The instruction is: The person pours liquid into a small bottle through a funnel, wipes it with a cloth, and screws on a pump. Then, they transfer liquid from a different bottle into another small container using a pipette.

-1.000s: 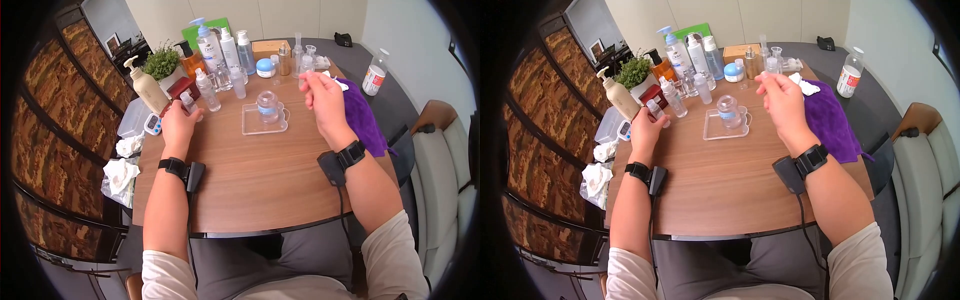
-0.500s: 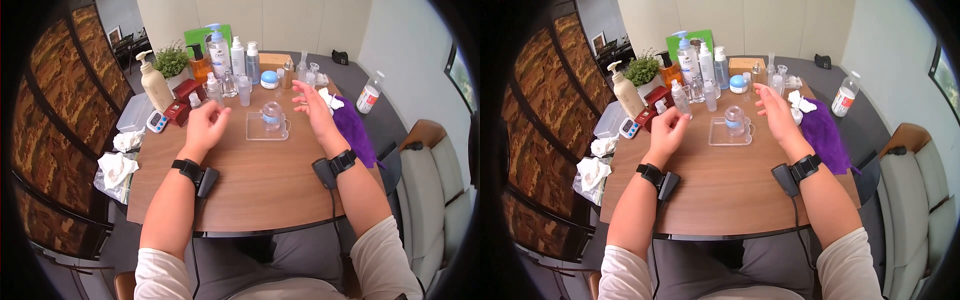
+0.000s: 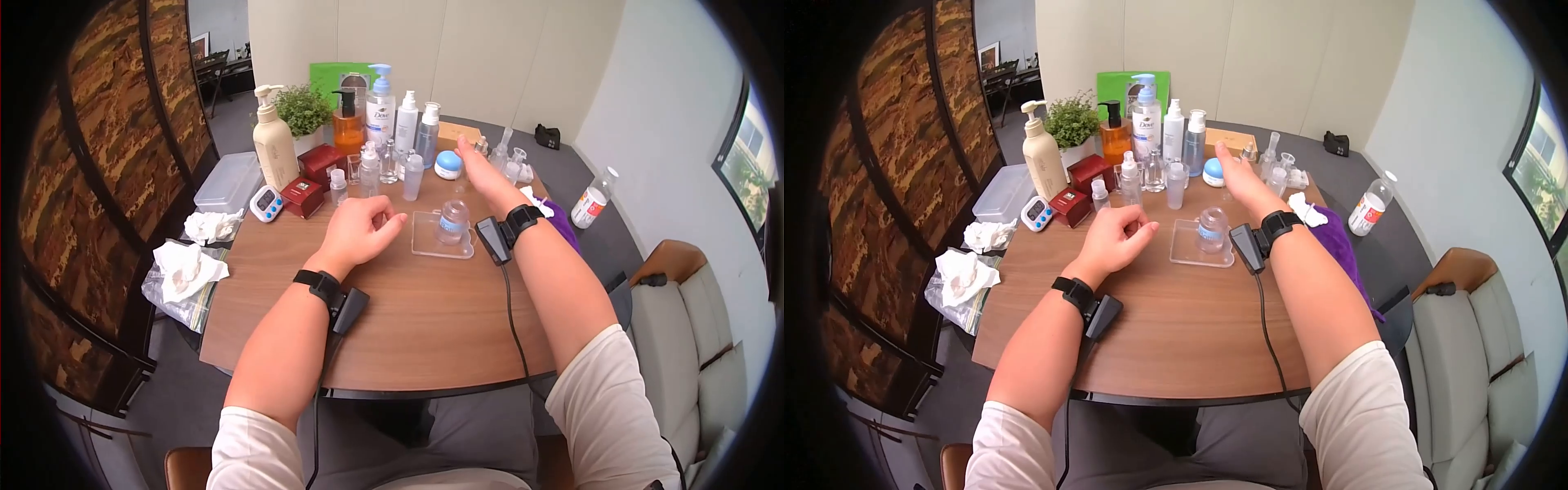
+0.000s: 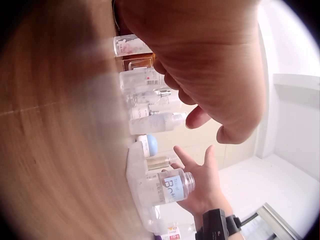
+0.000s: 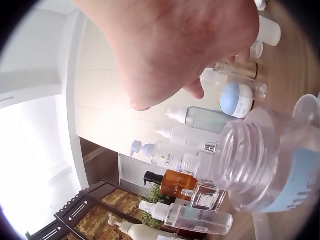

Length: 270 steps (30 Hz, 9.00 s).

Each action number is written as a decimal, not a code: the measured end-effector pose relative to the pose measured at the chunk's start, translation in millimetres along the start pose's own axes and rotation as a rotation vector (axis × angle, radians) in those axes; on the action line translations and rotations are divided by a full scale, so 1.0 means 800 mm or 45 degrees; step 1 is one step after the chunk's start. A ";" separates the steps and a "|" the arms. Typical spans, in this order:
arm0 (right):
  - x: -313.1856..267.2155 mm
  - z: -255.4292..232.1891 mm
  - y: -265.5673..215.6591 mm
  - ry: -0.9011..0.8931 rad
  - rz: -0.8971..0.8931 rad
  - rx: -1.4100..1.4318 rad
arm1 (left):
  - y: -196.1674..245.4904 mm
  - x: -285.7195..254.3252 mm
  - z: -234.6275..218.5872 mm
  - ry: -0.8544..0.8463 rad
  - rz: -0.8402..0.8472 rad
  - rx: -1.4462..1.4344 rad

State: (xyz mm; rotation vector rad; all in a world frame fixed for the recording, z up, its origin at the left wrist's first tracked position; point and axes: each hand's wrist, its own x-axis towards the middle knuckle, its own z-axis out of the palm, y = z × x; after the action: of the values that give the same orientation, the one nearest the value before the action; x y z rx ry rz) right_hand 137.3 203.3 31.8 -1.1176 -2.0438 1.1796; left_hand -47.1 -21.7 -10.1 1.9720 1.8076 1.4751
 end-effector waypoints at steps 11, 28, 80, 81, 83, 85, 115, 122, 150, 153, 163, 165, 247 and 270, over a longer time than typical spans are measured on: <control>-0.145 -0.030 -0.028 0.614 -1.280 -0.418 | 0.011 0.003 -0.004 0.090 0.056 0.032; -0.195 0.012 0.018 -0.002 -1.299 0.010 | 0.064 -0.007 0.057 -0.196 0.128 -0.433; -0.191 -0.029 0.003 -0.440 -0.259 0.162 | 0.079 -0.003 0.036 -0.562 -0.238 -0.297; -0.186 -0.030 0.010 -0.439 -0.259 0.161 | 0.077 -0.002 0.036 -0.561 -0.237 -0.299; -0.175 -0.026 0.027 -0.453 -0.787 0.373 | 0.071 -0.003 0.037 -0.565 -0.314 -0.352; -0.174 -0.027 0.030 -0.430 -0.797 0.417 | 0.075 -0.001 0.037 -0.566 -0.347 -0.430; -0.142 -0.053 0.086 0.236 -0.474 -0.655 | 0.023 0.002 0.055 -0.262 -0.311 -0.109; -0.141 -0.053 0.091 0.190 -0.393 -0.718 | 0.021 -0.001 0.059 -0.122 -0.320 -0.046; -0.010 -0.154 0.019 0.624 -0.237 -0.634 | -0.007 0.007 0.043 0.383 -0.228 -0.203; 0.002 -0.152 0.024 0.590 -0.242 -0.686 | 0.006 0.007 0.039 0.352 -0.288 -0.236; 0.013 -0.148 0.040 0.711 -0.365 -0.693 | -0.007 0.006 0.047 0.318 -0.184 -0.277; 0.008 -0.147 0.041 0.794 -0.473 -0.644 | -0.008 0.006 0.049 0.327 -0.160 -0.253; -0.117 0.019 0.074 0.109 -0.572 0.018 | 0.055 0.010 0.060 0.377 0.244 0.185; -0.123 0.018 0.072 0.037 -0.540 0.126 | 0.056 0.012 0.059 0.425 0.199 0.122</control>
State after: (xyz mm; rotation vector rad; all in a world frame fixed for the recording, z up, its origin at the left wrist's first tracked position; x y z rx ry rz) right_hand 200.3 129.0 -28.9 -0.6070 -2.0418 1.0260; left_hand 15.3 -2.6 -1.6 2.0533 1.9147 1.8991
